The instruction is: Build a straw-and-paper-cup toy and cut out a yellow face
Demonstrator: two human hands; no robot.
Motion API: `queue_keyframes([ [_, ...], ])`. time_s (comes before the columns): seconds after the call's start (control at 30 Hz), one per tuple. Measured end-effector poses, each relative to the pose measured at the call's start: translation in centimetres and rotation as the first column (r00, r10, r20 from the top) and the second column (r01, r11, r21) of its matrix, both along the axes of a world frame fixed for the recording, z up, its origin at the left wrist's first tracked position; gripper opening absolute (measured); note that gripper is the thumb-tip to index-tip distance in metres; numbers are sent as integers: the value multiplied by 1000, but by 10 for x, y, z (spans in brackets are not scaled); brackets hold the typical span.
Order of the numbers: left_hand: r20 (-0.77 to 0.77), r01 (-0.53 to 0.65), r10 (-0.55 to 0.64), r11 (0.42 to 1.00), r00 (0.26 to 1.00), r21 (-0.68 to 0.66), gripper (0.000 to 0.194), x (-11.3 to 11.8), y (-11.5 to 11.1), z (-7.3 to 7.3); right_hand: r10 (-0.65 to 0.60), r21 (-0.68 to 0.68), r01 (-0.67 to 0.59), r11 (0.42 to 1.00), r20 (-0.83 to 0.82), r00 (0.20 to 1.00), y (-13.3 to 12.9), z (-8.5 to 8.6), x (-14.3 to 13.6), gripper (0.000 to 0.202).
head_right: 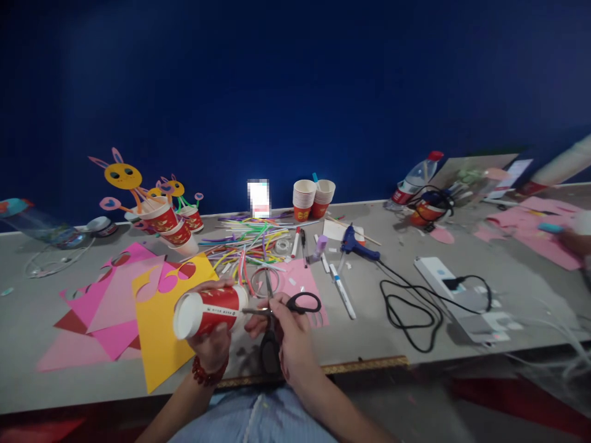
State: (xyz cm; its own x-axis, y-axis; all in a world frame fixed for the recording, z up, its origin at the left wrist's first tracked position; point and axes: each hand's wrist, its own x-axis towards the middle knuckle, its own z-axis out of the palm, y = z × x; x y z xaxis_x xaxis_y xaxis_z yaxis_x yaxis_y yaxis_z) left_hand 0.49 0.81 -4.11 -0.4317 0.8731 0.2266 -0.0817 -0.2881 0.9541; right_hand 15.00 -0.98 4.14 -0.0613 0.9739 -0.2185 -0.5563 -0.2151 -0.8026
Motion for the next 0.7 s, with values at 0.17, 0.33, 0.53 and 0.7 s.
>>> queue_keyframes([
  [0.17,46,-44,41,998,998,51,49,0,5,20,-37,224,-6,974,185,982,-7,-4,5,23],
  [0.33,83,-25,39,987,996,-157,50,-2,4,29,-75,378,-81,922,381,921,-10,-6,15,23],
  [0.53,26,-41,48,971,999,-236,45,0,-2,37,-143,475,-141,869,513,847,-12,-5,21,23],
  [0.7,16,4,-1,974,1000,-226,45,-2,-4,35,-186,542,-195,817,568,801,-9,2,23,25],
])
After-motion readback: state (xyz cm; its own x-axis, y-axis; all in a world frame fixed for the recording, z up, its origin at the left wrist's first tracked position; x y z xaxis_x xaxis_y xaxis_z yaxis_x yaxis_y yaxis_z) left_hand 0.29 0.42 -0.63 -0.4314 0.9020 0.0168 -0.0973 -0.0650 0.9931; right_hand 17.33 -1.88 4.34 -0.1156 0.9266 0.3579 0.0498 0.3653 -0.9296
